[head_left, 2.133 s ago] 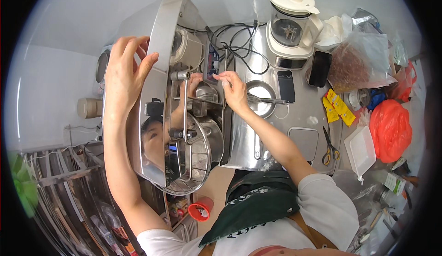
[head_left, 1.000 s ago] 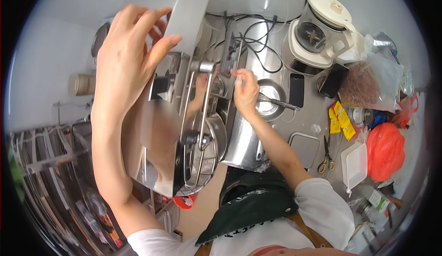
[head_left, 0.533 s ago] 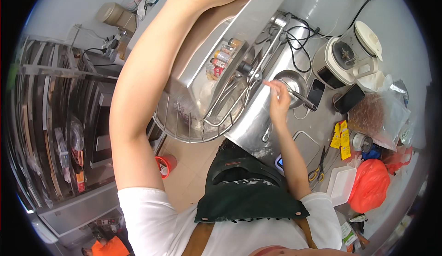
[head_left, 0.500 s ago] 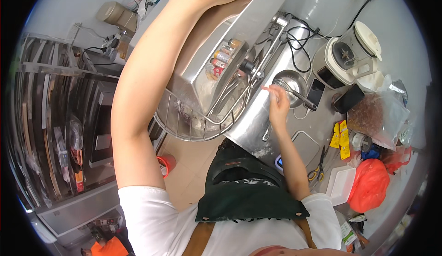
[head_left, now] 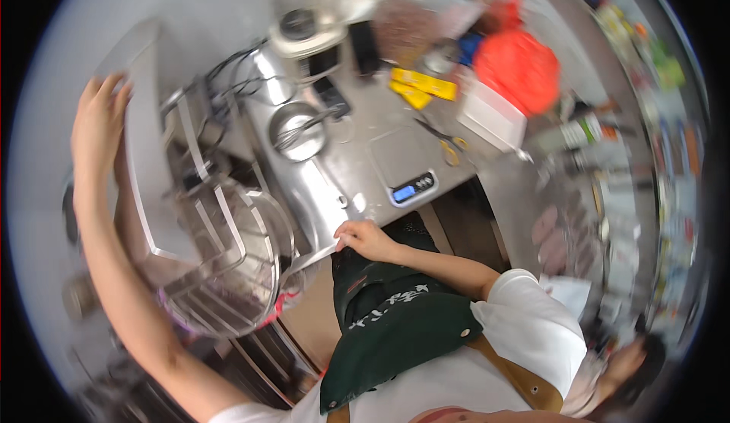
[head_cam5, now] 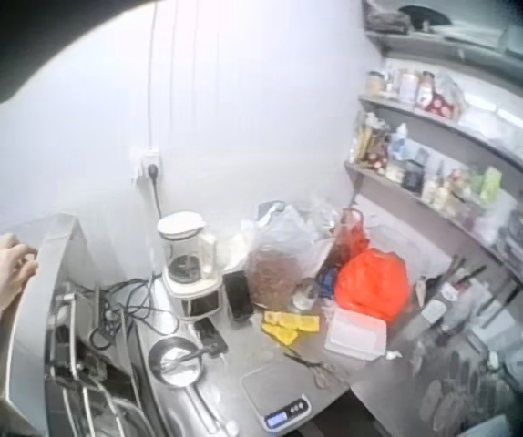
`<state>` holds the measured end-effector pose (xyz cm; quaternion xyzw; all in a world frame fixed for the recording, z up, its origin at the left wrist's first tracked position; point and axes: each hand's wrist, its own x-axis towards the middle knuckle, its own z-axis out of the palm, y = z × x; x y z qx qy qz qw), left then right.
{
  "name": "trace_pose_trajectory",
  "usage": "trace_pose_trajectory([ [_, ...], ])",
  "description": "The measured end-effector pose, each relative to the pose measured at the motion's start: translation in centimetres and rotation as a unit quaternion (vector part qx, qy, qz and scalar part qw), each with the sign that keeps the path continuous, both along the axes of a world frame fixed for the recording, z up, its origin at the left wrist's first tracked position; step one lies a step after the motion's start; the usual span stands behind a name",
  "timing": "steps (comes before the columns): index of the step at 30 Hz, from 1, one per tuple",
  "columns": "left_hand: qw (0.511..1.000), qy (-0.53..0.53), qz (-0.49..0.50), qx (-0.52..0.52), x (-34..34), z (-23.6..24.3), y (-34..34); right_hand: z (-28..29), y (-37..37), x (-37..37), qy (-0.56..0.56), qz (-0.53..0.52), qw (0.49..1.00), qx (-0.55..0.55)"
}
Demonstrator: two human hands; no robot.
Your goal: Add red bean filling to dough wrappers at a bakery station.
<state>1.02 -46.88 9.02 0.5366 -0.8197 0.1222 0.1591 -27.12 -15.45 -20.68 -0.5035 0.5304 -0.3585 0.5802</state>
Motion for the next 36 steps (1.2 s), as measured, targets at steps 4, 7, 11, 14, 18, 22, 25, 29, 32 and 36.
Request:
trace_pose_trajectory([
  [4,0.999,-0.053,-0.001,-0.002,-1.7,-0.9,-0.4,-0.1,4.8,-2.2,0.057,-0.084,0.995,-0.023],
  [7,0.996,-0.077,-0.044,0.004,0.4,0.2,0.7,0.5,8.0,-3.3,0.051,-0.159,0.986,-0.028],
  [11,0.996,0.012,-0.075,0.042,-1.7,1.0,1.7,1.3,11.9,-6.3,0.09,-0.284,0.955,0.006],
  [14,0.984,-0.03,-0.172,-0.035,-3.5,3.9,6.7,1.3,14.0,-8.6,0.093,-0.335,0.938,0.012],
  [18,0.939,-0.088,-0.323,-0.078,-10.3,4.5,15.4,0.3,17.4,-12.0,0.087,-0.438,0.894,0.022],
  [22,0.944,-0.003,-0.329,0.01,-15.9,3.0,23.3,-0.9,20.2,-15.3,0.089,-0.491,0.866,0.022],
  [25,0.928,0.071,-0.362,0.057,-20.7,-0.4,26.8,-1.0,22.1,-18.3,0.102,-0.475,0.873,0.043],
  [29,0.9,0.162,-0.357,0.193,-25.3,-10.3,26.2,-3.5,24.3,-22.7,0.099,-0.513,0.852,-0.007],
  [32,0.868,0.192,-0.353,0.294,-31.7,-17.5,28.5,-3.4,26.4,-26.5,0.096,-0.555,0.826,0.006],
  [36,0.813,0.197,-0.348,0.423,-39.6,-21.9,33.3,-4.4,28.3,-30.4,0.032,-0.6,0.799,0.009],
])
